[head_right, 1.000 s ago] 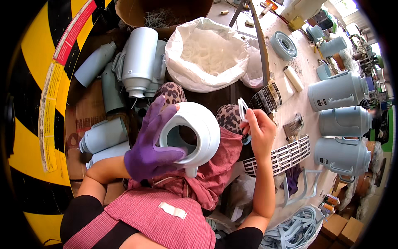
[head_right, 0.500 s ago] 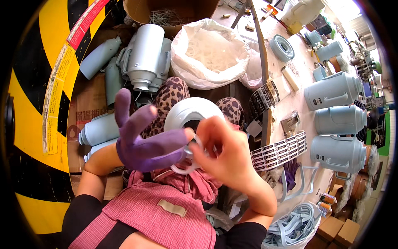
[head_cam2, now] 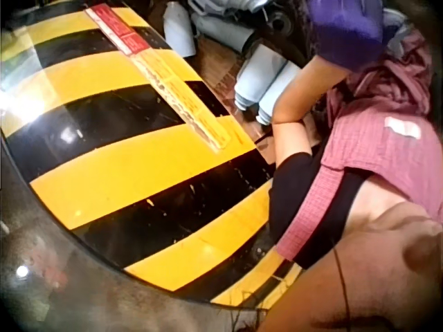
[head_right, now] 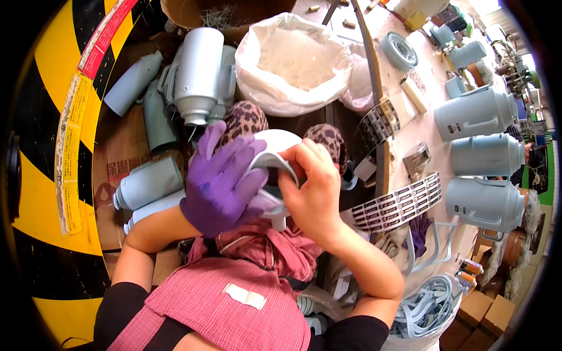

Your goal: The person labels a thermos body with a sticker, places a plastic insert into the thermos opening, and then fits a handle component over the top, repeating these actions with multiple thermoses.

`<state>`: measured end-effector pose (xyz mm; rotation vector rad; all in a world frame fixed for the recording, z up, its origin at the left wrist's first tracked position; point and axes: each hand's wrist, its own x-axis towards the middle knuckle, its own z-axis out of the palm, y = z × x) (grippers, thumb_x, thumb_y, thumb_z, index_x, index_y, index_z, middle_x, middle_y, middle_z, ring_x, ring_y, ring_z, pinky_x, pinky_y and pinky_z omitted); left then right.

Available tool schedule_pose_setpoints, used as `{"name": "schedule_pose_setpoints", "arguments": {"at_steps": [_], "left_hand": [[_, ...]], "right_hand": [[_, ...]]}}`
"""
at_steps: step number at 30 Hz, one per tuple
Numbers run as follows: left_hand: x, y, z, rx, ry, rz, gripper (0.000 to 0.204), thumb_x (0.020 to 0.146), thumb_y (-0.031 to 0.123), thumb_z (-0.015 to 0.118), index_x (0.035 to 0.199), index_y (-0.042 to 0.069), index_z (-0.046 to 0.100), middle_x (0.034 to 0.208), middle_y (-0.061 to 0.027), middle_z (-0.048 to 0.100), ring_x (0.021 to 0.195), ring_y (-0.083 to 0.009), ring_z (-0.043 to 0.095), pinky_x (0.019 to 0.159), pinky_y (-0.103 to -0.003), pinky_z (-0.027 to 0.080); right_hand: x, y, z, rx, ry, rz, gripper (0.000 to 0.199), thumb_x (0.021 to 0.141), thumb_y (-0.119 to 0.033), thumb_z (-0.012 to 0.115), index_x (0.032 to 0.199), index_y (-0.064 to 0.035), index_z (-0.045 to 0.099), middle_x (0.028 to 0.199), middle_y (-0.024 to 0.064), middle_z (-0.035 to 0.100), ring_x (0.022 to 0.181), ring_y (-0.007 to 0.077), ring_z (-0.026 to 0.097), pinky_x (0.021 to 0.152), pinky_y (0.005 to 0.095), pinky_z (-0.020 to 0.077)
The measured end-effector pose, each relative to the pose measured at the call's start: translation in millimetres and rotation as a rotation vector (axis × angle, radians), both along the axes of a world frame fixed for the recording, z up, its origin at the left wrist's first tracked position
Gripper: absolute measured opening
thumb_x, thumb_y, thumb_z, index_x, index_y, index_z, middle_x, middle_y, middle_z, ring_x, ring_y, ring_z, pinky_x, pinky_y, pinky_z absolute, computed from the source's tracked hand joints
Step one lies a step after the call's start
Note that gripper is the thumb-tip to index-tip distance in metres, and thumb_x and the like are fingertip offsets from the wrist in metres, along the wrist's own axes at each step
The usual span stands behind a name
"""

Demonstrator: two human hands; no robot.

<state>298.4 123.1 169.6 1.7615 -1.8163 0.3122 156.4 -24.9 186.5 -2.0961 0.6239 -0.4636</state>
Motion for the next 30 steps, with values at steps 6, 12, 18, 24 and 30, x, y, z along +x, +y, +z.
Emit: {"name": "schedule_pose_setpoints", "arguments": {"at_steps": [6, 12, 18, 24, 30], "left_hand": [[-18, -1, -10, 0.003, 0.039, 0.028, 0.064, 0.082, 0.063, 0.066, 0.1, 0.002, 0.071, 0.126, -0.0252, 0.064, 0.11, -0.0402, 0.064, 0.101, -0.067, 0.042], [-36, -9, -1, 0.044, 0.039, 0.177, 0.067, 0.075, 0.063, 0.07, 0.098, -0.001, 0.072, 0.127, -0.0275, 0.06, 0.116, -0.0432, 0.059, 0.099, -0.063, 0.043], [-40, -22, -7, 0.125, 0.005, 0.211, 0.066, 0.073, 0.06, 0.071, 0.1, 0.0, 0.072, 0.134, -0.0246, 0.056, 0.125, -0.0404, 0.055, 0.103, -0.057, 0.041], [-40, -26, -15, 0.063, 0.006, 0.145, 0.053, 0.068, 0.046, 0.079, 0.093, 0.0, 0.072, 0.126, -0.0226, 0.061, 0.117, -0.0417, 0.059, 0.099, -0.055, 0.047], [-32, -21, -14, 0.04, 0.07, 0.033, 0.037, 0.067, 0.033, 0.085, 0.085, 0.002, 0.073, 0.135, -0.025, 0.059, 0.118, -0.0424, 0.062, 0.097, -0.051, 0.052]], "right_hand": [[-10, -2, 4, -0.077, 0.035, -0.009, 0.021, 0.076, 0.003, 0.069, 0.095, -0.0024, 0.063, 0.076, 0.0063, 0.053, 0.068, 0.0188, 0.053, 0.063, 0.0318, 0.0443], [-22, -30, 49, -0.387, -0.018, 0.447, 0.026, 0.075, -0.019, 0.087, 0.095, -0.0068, 0.076, 0.136, 0.018, 0.062, 0.096, 0.0263, 0.065, 0.08, 0.0355, 0.0549], [-17, -49, 54, -0.446, 0.276, 0.695, 0.019, 0.077, -0.024, 0.081, 0.084, -0.0068, 0.08, 0.146, 0.0145, 0.055, 0.125, 0.0338, 0.055, 0.1, 0.0427, 0.051], [-6, -26, 38, -0.687, 0.526, 0.503, 0.018, 0.078, -0.021, 0.076, 0.075, -0.0027, 0.077, 0.14, 0.001, 0.06, 0.113, 0.0261, 0.058, 0.095, 0.0378, 0.0533], [-26, -39, 26, -0.447, 0.228, 0.591, 0.013, 0.079, -0.018, 0.078, 0.082, -0.0059, 0.079, 0.144, 0.0122, 0.056, 0.121, 0.0385, 0.051, 0.103, 0.0449, 0.0462]]}}
